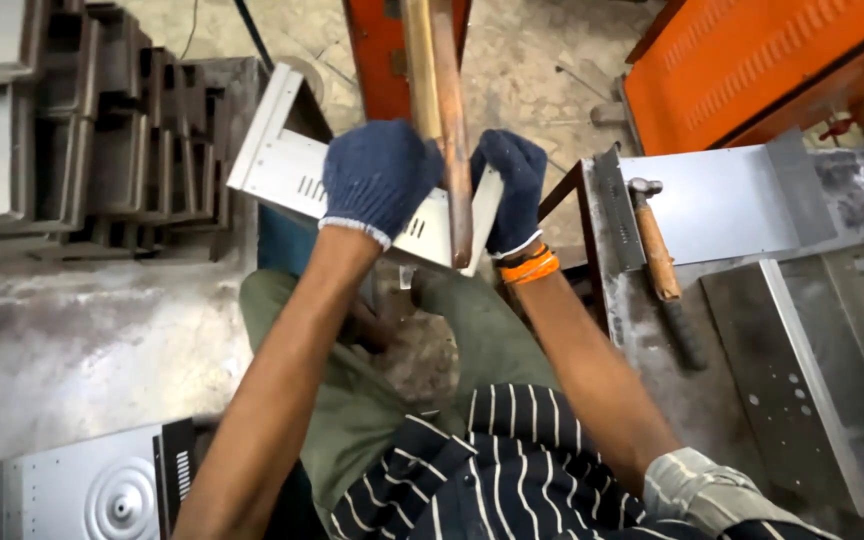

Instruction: Spot welding and assembling metal chassis components in a factory setting.

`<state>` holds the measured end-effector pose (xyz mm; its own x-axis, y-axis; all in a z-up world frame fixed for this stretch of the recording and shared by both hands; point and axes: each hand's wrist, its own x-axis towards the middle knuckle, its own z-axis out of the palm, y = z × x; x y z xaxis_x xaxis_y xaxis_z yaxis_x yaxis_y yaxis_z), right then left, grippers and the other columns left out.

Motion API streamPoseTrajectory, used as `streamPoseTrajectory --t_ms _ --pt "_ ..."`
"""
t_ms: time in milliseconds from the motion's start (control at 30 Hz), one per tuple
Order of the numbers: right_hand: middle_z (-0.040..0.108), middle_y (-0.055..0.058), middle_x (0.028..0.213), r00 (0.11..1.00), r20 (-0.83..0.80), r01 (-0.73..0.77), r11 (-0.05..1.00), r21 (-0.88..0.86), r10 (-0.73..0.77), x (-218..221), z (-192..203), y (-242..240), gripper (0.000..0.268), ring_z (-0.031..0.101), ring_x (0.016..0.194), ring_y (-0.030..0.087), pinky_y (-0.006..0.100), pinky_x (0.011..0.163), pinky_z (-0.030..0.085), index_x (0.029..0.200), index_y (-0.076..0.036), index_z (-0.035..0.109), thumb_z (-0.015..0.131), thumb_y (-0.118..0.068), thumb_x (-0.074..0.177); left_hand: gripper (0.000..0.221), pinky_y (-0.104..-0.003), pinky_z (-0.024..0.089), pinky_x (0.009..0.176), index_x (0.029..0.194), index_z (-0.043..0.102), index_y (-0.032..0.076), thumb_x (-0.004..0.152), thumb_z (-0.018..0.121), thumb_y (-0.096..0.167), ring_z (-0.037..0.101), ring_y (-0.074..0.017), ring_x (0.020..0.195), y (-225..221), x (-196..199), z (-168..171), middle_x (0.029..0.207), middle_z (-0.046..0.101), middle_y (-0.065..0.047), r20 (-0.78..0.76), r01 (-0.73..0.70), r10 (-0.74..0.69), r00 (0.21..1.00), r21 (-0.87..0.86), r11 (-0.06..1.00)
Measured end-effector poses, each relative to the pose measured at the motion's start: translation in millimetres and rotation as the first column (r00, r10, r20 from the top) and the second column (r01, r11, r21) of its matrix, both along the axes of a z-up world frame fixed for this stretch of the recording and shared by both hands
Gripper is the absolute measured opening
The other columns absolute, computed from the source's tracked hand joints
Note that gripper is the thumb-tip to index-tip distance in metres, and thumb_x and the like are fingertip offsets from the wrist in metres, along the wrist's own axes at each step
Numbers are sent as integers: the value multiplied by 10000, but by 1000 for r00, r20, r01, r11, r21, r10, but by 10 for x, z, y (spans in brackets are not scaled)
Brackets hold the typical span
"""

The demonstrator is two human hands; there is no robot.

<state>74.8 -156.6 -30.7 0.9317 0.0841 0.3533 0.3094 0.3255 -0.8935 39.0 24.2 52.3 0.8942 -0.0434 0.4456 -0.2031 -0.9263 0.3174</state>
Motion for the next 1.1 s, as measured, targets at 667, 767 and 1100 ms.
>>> streamPoseTrajectory --t_ms 667,767,1100 --pt "551 106 747 934 277 301 916 -264 -227 -383 -195 40 173 570 673 230 324 655 455 764 26 551 577 -46 919 375 -537 531 592 659 735 64 879 672 362 667 -418 602 80 -257 58 655 668 -227 -54 58 -59 997 -20 998" --pt "618 128 890 779 537 548 766 -335 -323 -493 -36 55 52 612 824 276 361 762 483 873 12 604 638 -26 869 377 -535 531 590 659 735 66 874 673 370 668 -415 600 46 -354 131 654 672 -220 -43 58 -60 997 -31 998" --pt "675 108 858 889 367 425 789 -444 -273 -321 -227 56 17 647 734 247 340 681 473 867 -29 674 688 -23 874 444 -515 528 592 631 725 57 924 667 385 657 -395 565 93 -359 160 617 648 -221 -44 16 -14 999 55 998"
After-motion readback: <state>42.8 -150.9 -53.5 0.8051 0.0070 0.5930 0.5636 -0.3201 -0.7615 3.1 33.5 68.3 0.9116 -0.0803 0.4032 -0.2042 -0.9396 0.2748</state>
